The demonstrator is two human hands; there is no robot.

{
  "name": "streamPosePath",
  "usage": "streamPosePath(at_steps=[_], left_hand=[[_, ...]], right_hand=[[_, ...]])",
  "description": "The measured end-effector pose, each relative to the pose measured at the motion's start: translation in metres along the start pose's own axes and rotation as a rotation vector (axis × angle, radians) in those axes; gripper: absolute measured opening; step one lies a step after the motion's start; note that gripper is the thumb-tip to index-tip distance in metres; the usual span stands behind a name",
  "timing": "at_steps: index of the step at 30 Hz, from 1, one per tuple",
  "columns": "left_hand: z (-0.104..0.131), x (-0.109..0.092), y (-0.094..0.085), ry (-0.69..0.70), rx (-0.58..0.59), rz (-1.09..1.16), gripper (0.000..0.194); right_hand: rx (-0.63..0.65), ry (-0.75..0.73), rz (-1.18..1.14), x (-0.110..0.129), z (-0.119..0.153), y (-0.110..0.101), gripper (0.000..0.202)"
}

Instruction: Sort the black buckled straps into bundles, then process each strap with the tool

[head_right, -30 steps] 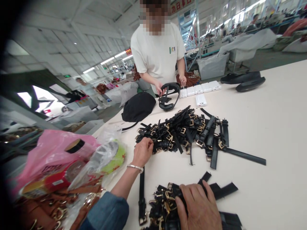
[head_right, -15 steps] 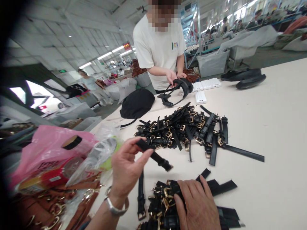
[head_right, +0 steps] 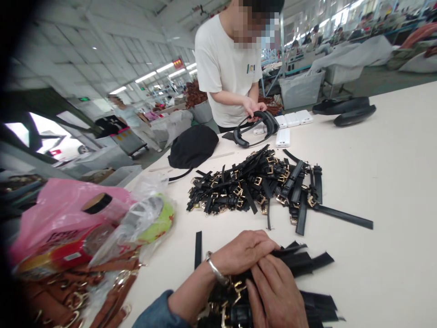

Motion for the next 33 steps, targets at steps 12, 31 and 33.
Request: streamPosePath(at_steps=[12,31,33], left_hand=[[0.106,0.057,-0.075,-0.564,-0.532,-0.306,0.037],[0.020,0.017,-0.025,-0.145,-0.262,-0.049,0.021],[0.007,0.014,-0.005,-0.128,-0.154,-0.059,0.020]], right_hand=[[0.205,0.099,0.175,-0.011,-0.001,0.017,0.035],[0.147,0.100,0.201,-0.004,0.007,0.011,0.024],[0.130,0.111,0.189,-0.006,0.008,0.011,0.019]])
Point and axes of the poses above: each hand's wrist, its own z-axis away from the middle knuckle, its own y-axis out of the palm, x = y × z, the point moved 8 cm from there along -z, towards the middle knuckle, and after that the axes turned 2 degrees about -x, right-handed, at the moved point
